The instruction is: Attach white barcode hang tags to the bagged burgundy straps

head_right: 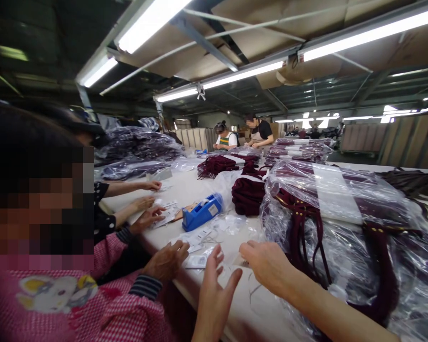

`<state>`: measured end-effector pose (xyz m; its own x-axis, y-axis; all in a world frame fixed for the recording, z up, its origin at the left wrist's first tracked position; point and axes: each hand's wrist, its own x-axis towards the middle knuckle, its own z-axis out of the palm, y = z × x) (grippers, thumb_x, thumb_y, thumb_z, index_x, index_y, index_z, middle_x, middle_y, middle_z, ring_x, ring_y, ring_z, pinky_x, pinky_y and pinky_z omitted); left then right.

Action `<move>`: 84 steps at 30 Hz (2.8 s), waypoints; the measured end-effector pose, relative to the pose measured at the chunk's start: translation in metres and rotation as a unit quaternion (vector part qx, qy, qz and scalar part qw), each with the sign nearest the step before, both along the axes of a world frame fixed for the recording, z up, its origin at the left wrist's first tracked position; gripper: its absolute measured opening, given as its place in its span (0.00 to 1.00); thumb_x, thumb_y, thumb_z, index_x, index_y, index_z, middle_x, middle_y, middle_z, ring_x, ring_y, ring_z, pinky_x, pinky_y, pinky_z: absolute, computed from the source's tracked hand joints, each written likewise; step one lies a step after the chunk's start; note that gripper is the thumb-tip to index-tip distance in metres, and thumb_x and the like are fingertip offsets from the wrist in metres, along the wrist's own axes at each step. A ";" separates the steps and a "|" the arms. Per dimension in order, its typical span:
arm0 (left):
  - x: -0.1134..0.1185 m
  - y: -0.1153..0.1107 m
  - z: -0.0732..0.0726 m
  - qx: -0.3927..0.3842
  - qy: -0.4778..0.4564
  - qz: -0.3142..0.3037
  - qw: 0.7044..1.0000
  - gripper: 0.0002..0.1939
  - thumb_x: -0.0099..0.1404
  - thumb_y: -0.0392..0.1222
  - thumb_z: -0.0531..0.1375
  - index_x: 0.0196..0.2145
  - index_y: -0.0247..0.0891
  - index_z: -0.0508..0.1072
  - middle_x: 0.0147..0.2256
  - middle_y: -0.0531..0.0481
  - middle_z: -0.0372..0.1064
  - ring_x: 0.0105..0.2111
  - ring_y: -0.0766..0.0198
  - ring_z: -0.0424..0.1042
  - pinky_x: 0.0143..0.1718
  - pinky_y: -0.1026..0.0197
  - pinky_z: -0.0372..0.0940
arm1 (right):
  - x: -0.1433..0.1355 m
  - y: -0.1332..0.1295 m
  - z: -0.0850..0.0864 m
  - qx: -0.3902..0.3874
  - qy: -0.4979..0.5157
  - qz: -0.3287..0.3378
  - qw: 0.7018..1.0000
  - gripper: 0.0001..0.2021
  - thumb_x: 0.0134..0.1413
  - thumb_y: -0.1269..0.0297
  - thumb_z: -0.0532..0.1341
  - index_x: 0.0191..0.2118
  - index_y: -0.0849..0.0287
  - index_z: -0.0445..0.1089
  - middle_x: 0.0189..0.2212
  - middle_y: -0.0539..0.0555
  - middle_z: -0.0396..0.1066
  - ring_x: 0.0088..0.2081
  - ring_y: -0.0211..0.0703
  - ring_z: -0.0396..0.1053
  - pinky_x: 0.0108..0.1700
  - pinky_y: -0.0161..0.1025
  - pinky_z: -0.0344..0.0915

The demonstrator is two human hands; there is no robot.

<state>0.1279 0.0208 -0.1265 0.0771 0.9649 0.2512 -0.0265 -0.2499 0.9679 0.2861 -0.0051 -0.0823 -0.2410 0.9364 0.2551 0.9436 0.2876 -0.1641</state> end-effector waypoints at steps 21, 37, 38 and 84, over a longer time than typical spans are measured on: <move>0.018 -0.003 -0.058 -0.059 -0.032 -0.083 0.994 0.30 0.52 0.24 0.55 0.52 0.41 0.71 0.43 0.47 0.74 0.45 0.58 0.72 0.51 0.58 0.61 | 0.012 -0.008 -0.082 -0.054 0.247 0.035 0.967 0.22 0.48 0.78 0.54 0.51 0.58 0.65 0.47 0.57 0.70 0.49 0.48 0.66 0.53 0.45 0.61; 0.013 -0.005 -0.068 -0.028 -0.024 -0.043 0.998 0.19 0.56 0.31 0.56 0.45 0.41 0.76 0.35 0.48 0.72 0.37 0.58 0.71 0.45 0.58 0.63 | 0.015 -0.008 -0.072 -0.034 -0.068 0.042 0.996 0.08 0.59 0.75 0.54 0.35 0.59 0.69 0.31 0.54 0.72 0.34 0.44 0.69 0.36 0.37 0.60; 0.014 -0.006 -0.067 -0.025 -0.027 -0.032 0.999 0.18 0.56 0.31 0.56 0.43 0.41 0.77 0.35 0.47 0.72 0.37 0.57 0.71 0.45 0.58 0.63 | 0.012 -0.008 -0.075 -0.025 -0.072 0.037 0.996 0.08 0.59 0.75 0.54 0.35 0.59 0.69 0.31 0.54 0.72 0.34 0.44 0.69 0.36 0.38 0.59; 0.037 -0.014 -0.009 -0.224 -0.237 -0.108 0.939 0.10 0.53 0.46 0.69 0.28 0.37 0.77 0.37 0.45 0.76 0.31 0.66 0.68 0.29 0.67 0.59 | 0.073 -0.016 -0.031 -0.289 0.832 -0.002 0.474 0.14 0.53 0.65 0.66 0.46 0.59 0.69 0.52 0.60 0.70 0.45 0.51 0.75 0.27 0.28 0.71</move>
<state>0.1652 0.0070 -0.1353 0.2643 0.9569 -0.1207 -0.4843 0.2399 0.8414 0.3595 -0.0214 -0.1135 -0.1551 0.9651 -0.2109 -0.6294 -0.2611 -0.7319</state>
